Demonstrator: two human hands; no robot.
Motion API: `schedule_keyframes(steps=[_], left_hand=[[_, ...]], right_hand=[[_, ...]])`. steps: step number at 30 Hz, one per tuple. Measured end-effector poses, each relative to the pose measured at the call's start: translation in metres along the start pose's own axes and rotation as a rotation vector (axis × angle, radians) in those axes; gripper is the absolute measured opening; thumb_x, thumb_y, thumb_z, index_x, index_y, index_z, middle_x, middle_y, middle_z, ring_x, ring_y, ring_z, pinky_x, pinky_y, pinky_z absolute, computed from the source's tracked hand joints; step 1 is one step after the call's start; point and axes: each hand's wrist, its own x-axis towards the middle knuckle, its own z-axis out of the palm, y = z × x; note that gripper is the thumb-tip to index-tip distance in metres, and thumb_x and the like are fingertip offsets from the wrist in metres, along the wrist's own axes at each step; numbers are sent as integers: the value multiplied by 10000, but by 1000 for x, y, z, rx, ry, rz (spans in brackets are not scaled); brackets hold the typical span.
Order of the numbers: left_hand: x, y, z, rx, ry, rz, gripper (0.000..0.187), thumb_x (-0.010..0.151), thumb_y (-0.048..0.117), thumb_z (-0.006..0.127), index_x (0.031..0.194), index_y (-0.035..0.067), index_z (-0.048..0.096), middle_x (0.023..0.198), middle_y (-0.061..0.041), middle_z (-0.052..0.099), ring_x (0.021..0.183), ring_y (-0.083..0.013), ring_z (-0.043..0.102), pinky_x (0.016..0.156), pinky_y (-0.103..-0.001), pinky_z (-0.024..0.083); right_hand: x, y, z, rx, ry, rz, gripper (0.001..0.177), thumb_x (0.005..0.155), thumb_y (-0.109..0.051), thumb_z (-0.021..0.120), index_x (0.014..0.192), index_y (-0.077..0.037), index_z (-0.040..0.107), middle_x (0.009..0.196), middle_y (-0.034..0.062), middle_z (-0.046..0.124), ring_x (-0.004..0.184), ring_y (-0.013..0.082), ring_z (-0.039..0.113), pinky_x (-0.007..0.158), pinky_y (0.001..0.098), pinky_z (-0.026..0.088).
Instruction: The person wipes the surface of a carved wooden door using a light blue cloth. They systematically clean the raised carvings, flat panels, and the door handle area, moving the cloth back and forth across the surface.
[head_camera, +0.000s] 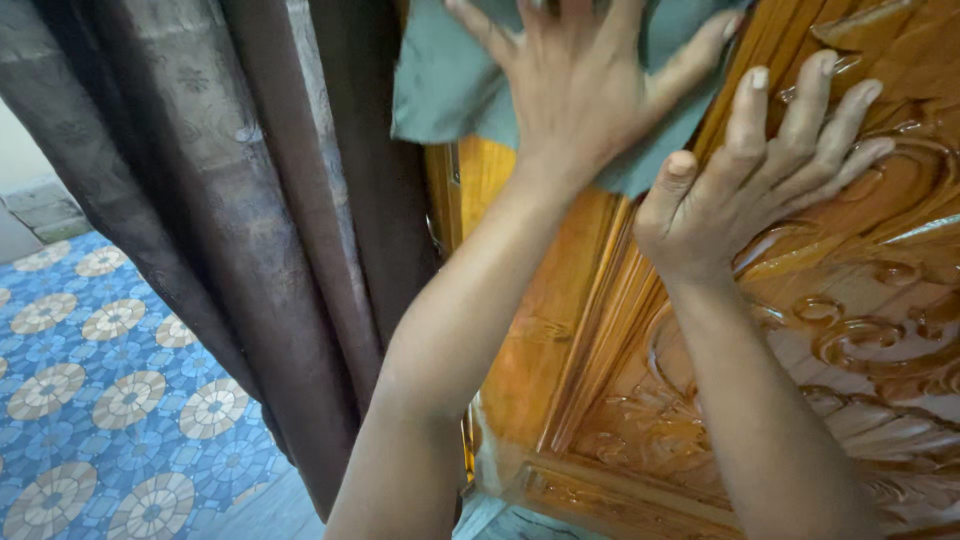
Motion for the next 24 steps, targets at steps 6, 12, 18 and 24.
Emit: schedule_keyframes(steps=[6,12,18,24], left_hand=[[-58,10,-34,7,-224,-102,838,849,784,554,1527,353,316,1502,-167,544,1570,-422,316,1177,-872,-131],[-127,5,-31,-114,-209,-152,920,914,786,543,1657,388,176,1681,-242,320,1603,-414,164,1133,-853,-170],[-211,-9,-30,-69,-345,-145,956,876,792,603,1645,326,280,1721,-264,127,1626,-465,98,1155,-875,-152],[-317,-19,-38,-44,-353,-110,889,865,769,637,1605,331,412,1704,-225,192,1602,-453,131,1150,-893,-95]], right_hand=[[3,-5,-3,84,19,-7,576,1090,-471,220,1452,-169,551,1592,113,526,1510,443,162,1199,730,-34],[-4,-1,-4,22,-77,14,588,1090,-481,222,1434,-171,584,1626,96,492,1517,457,148,1213,730,-45],[-13,0,1,-122,-126,-55,592,1103,-521,225,1571,-315,525,1662,92,378,1519,459,113,1213,724,-39],[-14,7,11,-260,-68,-130,604,1104,-540,206,1599,-344,491,1668,85,347,1553,455,80,1237,712,-53]])
